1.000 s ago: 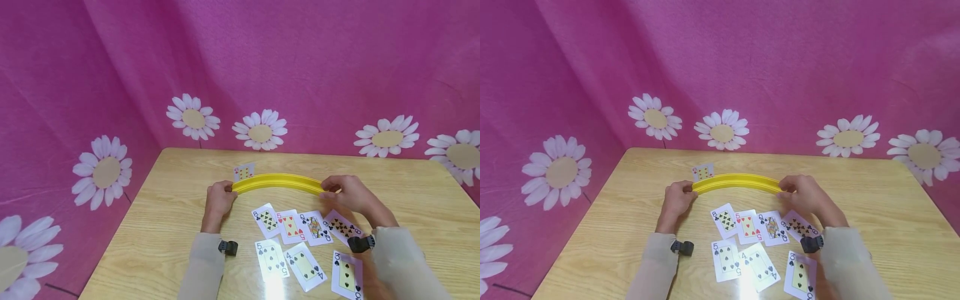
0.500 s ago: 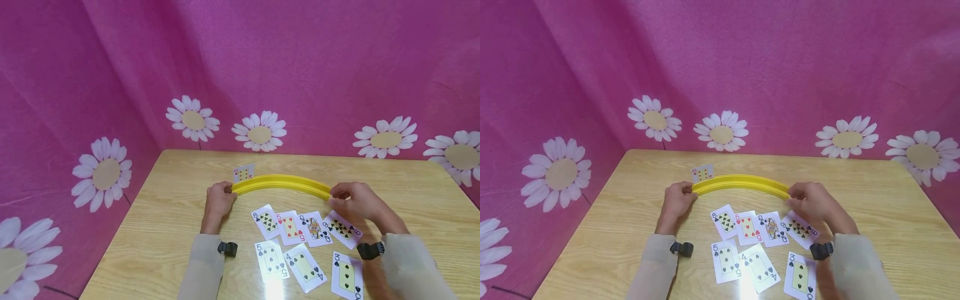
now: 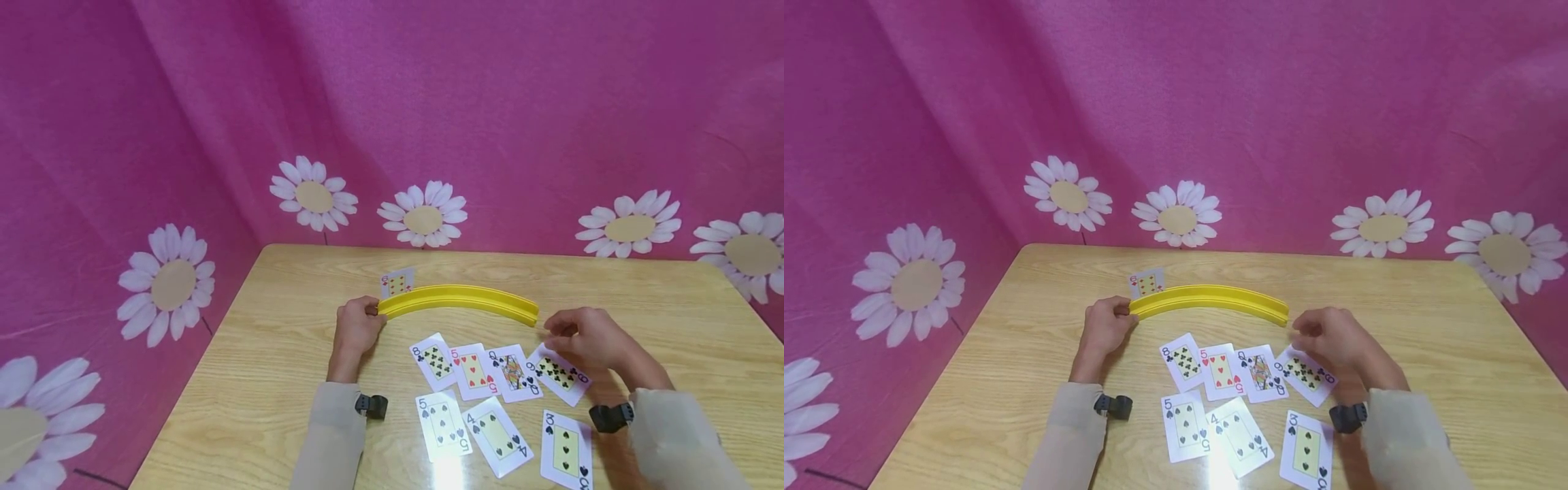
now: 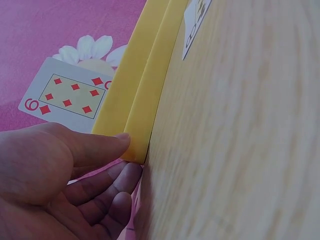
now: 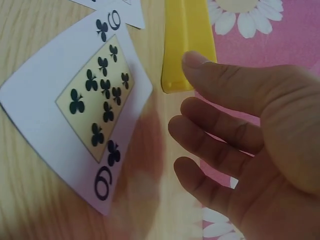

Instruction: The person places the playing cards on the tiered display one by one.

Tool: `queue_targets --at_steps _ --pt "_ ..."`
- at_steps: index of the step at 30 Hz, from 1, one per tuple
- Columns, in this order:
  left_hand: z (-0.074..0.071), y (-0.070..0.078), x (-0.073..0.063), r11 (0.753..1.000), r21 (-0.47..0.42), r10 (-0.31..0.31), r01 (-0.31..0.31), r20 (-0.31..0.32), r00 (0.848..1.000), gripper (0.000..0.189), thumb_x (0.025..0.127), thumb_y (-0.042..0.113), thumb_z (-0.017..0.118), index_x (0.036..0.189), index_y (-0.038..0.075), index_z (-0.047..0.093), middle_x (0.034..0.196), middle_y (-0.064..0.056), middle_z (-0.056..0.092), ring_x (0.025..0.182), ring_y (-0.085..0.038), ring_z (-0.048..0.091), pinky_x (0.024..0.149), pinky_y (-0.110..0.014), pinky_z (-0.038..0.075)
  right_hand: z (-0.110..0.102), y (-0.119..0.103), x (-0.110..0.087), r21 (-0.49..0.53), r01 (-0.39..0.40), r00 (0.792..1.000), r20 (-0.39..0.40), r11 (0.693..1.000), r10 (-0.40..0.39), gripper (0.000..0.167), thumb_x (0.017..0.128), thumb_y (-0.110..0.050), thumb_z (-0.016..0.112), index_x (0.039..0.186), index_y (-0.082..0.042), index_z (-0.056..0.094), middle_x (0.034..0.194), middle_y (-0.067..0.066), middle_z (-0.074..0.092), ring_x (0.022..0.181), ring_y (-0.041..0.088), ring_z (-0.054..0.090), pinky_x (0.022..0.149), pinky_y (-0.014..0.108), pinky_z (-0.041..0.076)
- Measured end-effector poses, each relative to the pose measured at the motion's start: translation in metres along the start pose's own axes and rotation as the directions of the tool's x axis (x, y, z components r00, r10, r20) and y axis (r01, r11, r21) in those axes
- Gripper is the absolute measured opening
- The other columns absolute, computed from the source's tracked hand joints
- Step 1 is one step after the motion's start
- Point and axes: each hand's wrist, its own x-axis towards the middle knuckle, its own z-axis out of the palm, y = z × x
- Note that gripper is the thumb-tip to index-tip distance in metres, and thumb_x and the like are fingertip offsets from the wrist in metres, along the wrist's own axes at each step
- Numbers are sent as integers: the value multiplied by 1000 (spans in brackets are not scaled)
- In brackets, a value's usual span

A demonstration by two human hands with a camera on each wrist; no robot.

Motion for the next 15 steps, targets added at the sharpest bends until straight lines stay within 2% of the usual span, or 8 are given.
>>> queue_targets --at_steps 15 --pt "1 0 1 1000 -6 -18 18 -2 1000 31 86 3 77 117 1 72 96 -8 68 88 -21 61 83 -36 54 13 6 2 25 -49 995 93 998 47 40 81 -13 84 118 -4 70 98 3 66 84 22 57 78 38 52"
